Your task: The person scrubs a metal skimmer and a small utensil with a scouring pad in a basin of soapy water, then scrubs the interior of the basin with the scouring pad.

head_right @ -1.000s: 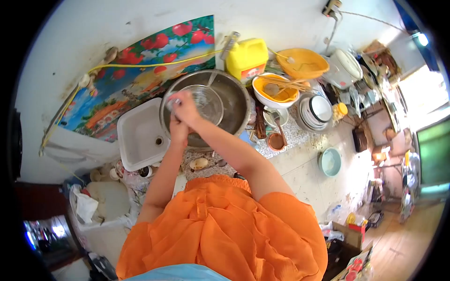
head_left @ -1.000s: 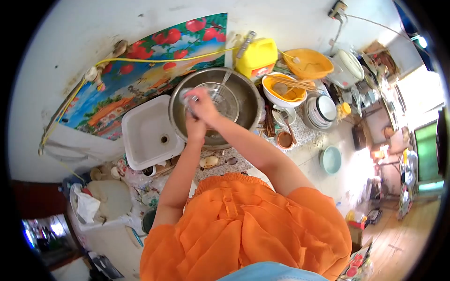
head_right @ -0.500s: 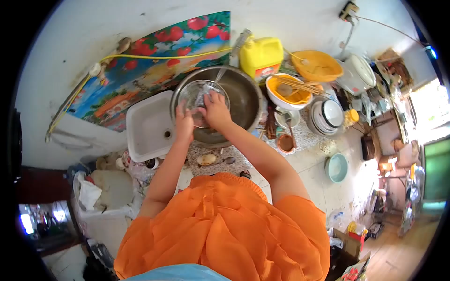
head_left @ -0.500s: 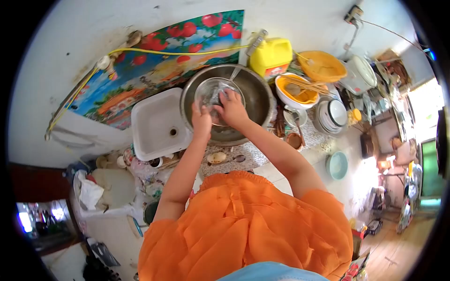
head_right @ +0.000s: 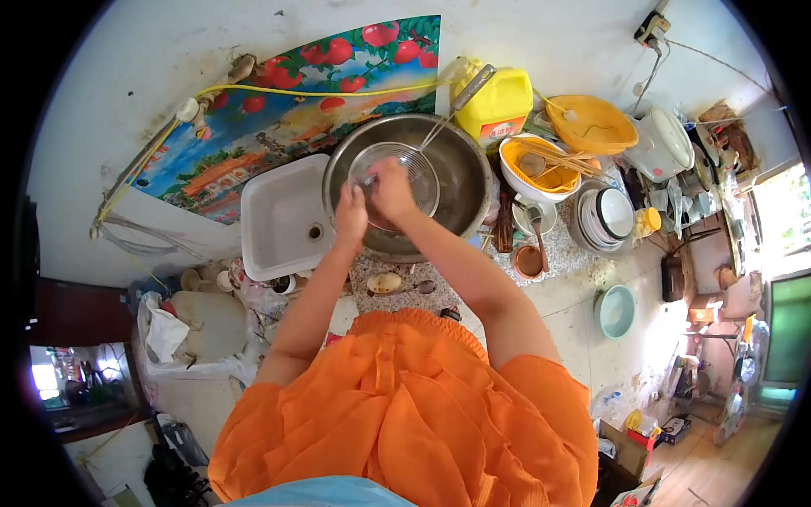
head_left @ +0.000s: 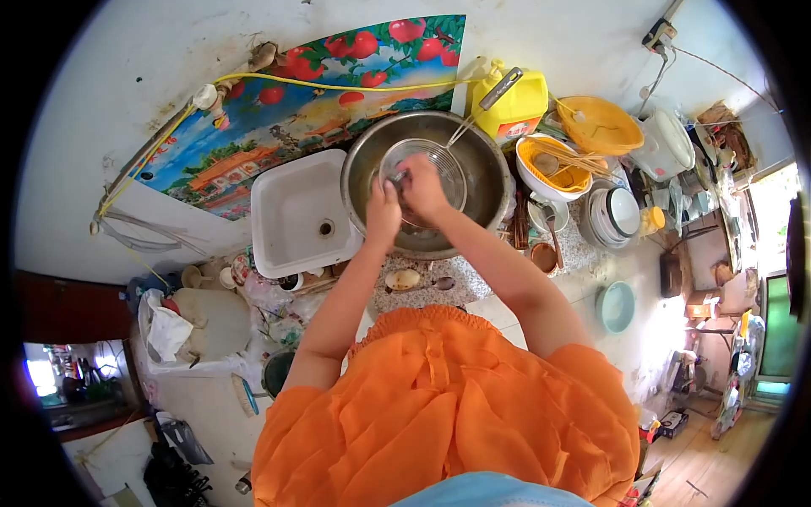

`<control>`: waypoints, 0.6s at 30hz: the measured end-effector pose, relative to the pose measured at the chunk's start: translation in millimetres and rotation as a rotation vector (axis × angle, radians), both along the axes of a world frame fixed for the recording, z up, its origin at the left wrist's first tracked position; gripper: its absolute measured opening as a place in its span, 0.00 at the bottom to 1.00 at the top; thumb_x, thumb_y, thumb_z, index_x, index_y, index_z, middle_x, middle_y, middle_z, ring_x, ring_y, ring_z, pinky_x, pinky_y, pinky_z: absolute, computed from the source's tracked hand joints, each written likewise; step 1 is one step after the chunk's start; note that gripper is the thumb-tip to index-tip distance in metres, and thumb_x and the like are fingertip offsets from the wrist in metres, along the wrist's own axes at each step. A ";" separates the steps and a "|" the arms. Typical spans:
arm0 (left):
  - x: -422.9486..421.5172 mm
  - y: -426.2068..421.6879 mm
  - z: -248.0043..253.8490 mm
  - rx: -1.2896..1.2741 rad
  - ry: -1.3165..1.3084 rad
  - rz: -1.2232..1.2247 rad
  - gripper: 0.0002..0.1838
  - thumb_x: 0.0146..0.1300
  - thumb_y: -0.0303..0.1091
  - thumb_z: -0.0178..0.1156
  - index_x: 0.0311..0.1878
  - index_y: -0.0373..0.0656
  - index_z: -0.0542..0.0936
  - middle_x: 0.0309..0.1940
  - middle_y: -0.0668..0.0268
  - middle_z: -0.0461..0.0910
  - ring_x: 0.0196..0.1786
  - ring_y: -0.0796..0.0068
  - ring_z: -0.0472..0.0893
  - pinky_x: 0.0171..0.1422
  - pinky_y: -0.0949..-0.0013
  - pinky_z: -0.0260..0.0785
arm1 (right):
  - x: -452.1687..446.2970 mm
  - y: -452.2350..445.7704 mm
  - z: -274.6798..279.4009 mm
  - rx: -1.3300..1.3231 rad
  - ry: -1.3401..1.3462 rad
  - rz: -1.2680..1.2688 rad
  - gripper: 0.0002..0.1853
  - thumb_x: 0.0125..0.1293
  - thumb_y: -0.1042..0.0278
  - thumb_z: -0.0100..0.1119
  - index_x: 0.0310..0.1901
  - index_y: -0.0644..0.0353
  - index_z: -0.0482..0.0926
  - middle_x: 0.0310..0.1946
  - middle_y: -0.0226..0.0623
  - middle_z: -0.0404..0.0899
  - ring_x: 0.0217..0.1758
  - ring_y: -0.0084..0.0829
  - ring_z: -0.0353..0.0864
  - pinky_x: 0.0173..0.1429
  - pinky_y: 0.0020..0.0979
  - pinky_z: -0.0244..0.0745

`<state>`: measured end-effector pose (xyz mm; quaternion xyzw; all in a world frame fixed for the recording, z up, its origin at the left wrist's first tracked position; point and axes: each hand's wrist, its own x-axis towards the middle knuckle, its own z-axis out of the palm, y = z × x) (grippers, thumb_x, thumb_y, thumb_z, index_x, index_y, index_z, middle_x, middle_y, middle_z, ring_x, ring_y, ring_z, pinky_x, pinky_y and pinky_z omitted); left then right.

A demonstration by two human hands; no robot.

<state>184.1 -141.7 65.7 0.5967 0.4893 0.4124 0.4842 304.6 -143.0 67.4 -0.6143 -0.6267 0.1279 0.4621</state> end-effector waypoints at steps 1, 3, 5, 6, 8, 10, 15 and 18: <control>-9.0 11.2 0.9 0.005 0.005 0.001 0.19 0.69 0.41 0.38 0.58 0.43 0.64 0.48 0.52 0.73 0.49 0.55 0.73 0.53 0.60 0.63 | -7.1 -6.4 2.9 0.015 0.053 0.153 0.12 0.43 0.83 0.54 0.33 0.59 0.75 0.35 0.44 0.71 0.44 0.46 0.70 0.48 0.38 0.67; -25.5 16.4 22.2 0.071 0.074 0.012 0.19 0.69 0.39 0.37 0.57 0.42 0.64 0.47 0.51 0.74 0.47 0.53 0.75 0.51 0.60 0.65 | -4.7 -12.7 7.3 0.011 -0.032 0.372 0.12 0.43 0.85 0.52 0.31 0.60 0.75 0.34 0.43 0.72 0.42 0.46 0.70 0.48 0.37 0.67; -24.3 5.0 45.6 -0.227 -0.158 -0.034 0.18 0.68 0.39 0.37 0.57 0.42 0.65 0.46 0.50 0.73 0.45 0.52 0.75 0.50 0.59 0.65 | 14.2 2.7 9.4 -0.102 0.023 0.111 0.12 0.43 0.86 0.50 0.30 0.61 0.75 0.34 0.42 0.72 0.43 0.45 0.70 0.49 0.36 0.67; -21.6 -1.6 49.1 -0.378 -0.269 -0.061 0.18 0.68 0.39 0.37 0.56 0.41 0.66 0.46 0.49 0.73 0.45 0.51 0.75 0.49 0.58 0.65 | 17.0 8.0 9.1 -0.161 0.055 -0.024 0.12 0.43 0.86 0.49 0.30 0.61 0.74 0.34 0.42 0.72 0.44 0.45 0.70 0.50 0.36 0.67; -13.0 0.6 29.8 -0.095 -0.039 -0.029 0.18 0.69 0.38 0.37 0.57 0.42 0.65 0.47 0.52 0.73 0.43 0.60 0.77 0.44 0.62 0.70 | -6.5 13.5 25.6 0.039 0.070 -0.039 0.11 0.43 0.85 0.49 0.30 0.61 0.74 0.36 0.42 0.72 0.44 0.45 0.70 0.49 0.37 0.67; -16.7 14.5 22.7 0.090 0.246 0.036 0.18 0.69 0.38 0.39 0.58 0.42 0.66 0.50 0.55 0.71 0.49 0.64 0.75 0.48 0.66 0.70 | -25.3 9.3 19.5 0.117 0.148 0.166 0.11 0.42 0.85 0.51 0.29 0.61 0.75 0.36 0.43 0.72 0.43 0.44 0.71 0.47 0.37 0.68; -31.2 11.2 34.2 -0.222 0.004 0.016 0.20 0.69 0.41 0.38 0.56 0.38 0.66 0.47 0.54 0.73 0.49 0.61 0.74 0.53 0.64 0.64 | 17.5 9.7 16.1 -0.132 -0.212 0.067 0.10 0.40 0.86 0.49 0.24 0.59 0.75 0.31 0.44 0.72 0.42 0.45 0.71 0.45 0.35 0.68; -21.3 33.1 -18.7 0.110 0.203 0.072 0.21 0.68 0.42 0.39 0.57 0.38 0.65 0.44 0.49 0.75 0.46 0.52 0.75 0.47 0.59 0.66 | -26.5 9.3 17.5 0.110 0.057 0.283 0.09 0.38 0.84 0.52 0.21 0.58 0.75 0.27 0.40 0.71 0.38 0.44 0.72 0.42 0.37 0.69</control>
